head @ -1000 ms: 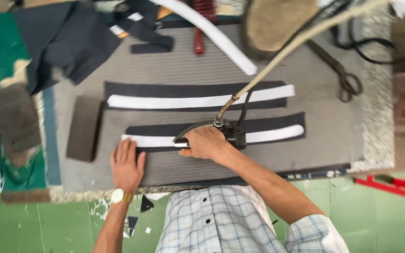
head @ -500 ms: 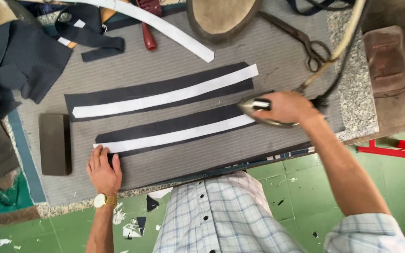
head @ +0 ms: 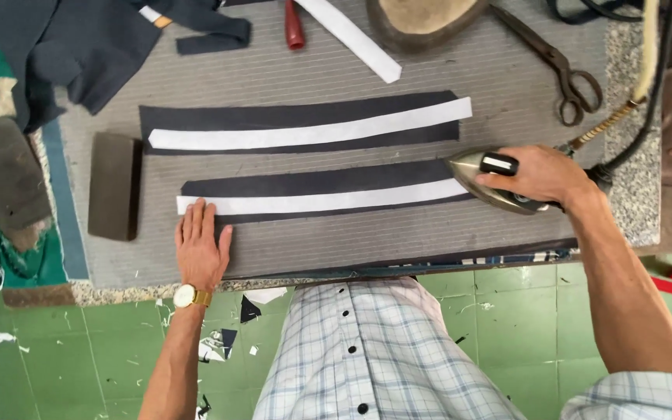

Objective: The person irons two long strips of dark fabric with white edges on a worktable. They use a steam iron in their right hand and a wooden pressing block in their left hand to press and smooth the fabric strips repeatedly.

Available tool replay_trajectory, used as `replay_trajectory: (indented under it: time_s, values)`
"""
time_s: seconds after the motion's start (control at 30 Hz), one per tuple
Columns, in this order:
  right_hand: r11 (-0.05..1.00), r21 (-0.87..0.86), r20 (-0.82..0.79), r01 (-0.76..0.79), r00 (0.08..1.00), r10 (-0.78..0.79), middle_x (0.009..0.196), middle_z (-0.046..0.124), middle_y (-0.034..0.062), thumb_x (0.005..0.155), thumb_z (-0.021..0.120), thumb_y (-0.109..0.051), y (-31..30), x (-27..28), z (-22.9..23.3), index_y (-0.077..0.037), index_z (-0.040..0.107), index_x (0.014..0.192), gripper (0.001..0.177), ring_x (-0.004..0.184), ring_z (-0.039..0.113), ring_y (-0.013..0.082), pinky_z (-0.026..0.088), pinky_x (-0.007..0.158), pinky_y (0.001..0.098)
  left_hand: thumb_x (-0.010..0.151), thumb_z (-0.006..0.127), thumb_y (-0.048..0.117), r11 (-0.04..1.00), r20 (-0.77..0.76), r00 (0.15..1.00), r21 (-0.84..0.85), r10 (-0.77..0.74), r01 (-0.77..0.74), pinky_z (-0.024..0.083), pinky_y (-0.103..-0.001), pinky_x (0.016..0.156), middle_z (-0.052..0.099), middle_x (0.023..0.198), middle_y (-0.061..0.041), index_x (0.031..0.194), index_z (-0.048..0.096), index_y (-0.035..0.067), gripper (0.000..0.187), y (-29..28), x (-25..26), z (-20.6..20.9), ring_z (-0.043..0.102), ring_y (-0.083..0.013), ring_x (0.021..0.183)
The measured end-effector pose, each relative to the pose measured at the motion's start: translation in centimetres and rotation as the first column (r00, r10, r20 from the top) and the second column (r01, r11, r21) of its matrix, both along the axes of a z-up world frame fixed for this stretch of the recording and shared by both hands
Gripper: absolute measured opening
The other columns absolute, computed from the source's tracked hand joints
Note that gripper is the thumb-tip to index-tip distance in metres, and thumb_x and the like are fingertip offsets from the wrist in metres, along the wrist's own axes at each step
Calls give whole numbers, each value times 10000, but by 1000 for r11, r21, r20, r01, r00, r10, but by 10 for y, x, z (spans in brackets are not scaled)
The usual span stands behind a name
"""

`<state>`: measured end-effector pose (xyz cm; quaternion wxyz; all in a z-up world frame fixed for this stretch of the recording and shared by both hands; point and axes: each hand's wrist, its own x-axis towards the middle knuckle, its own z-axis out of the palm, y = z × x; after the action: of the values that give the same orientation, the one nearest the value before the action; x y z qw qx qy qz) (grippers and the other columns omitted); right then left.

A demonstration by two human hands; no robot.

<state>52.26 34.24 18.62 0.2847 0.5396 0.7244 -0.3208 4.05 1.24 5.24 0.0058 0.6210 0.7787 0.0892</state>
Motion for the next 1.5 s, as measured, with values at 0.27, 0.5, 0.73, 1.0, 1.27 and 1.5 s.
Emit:
replay_trajectory:
  time_s: [0.27, 0.5, 0.73, 1.0, 1.27, 1.5]
  values:
    - [996, -21, 13, -84, 996, 84, 836, 790, 70, 809, 554, -687, -25, -41, -6, -241, 630, 1294, 664, 609, 614, 203, 478, 561, 334, 1073, 425, 451, 998, 0, 998, -23, -56, 56, 334, -508, 1190, 518, 1553, -177, 1464, 554, 38, 582, -5, -17, -3, 462, -366, 1441]
    - [979, -28, -108, -201, 974, 197, 917, 794, 125, 867, 692, -518, -77, -141, 34, -164, 752, 1122, 440, 927, 774, 298, 603, 810, 397, 1008, 595, 439, 998, 13, 998, -25, -61, 62, 315, -493, 1186, 491, 1537, -147, 1427, 570, 76, 555, -5, -25, -10, 468, -333, 1411]
    - [927, -38, -259, -374, 899, 352, 855, 761, 117, 901, 659, -520, -121, -250, 21, -152, 718, 1100, 422, 868, 764, 298, 604, 769, 396, 985, 627, 432, 999, 65, 998, -17, -28, 29, 310, -501, 1188, 502, 1518, -124, 1423, 578, 101, 551, -10, -36, -26, 469, -311, 1406]
    - [902, 6, -390, -433, 829, 400, 819, 750, 160, 909, 604, -505, -160, -367, 14, -108, 697, 1078, 442, 856, 762, 334, 604, 758, 439, 983, 636, 406, 994, 158, 987, 105, 19, -36, 309, -523, 1172, 488, 1546, -180, 1409, 578, 53, 556, -27, -54, -3, 456, -360, 1428]
    - [883, 45, -466, -467, 772, 432, 855, 743, 207, 896, 620, -466, -170, -451, 9, -56, 714, 1053, 450, 875, 749, 386, 585, 767, 485, 997, 657, 368, 917, 109, 931, 168, 348, -363, 293, -535, 1162, 441, 1538, -222, 1426, 541, 32, 558, -67, -128, 6, 419, -421, 1412]
    - [899, 127, -493, -420, 759, 424, 842, 741, 221, 861, 619, -520, -169, -482, 2, -9, 730, 1045, 554, 858, 746, 410, 578, 756, 509, 940, 673, 652, 913, 67, 927, 161, 368, -374, 283, -526, 1117, 497, 1452, -204, 1485, 461, 26, 857, -27, -177, -14, 482, -373, 1322]
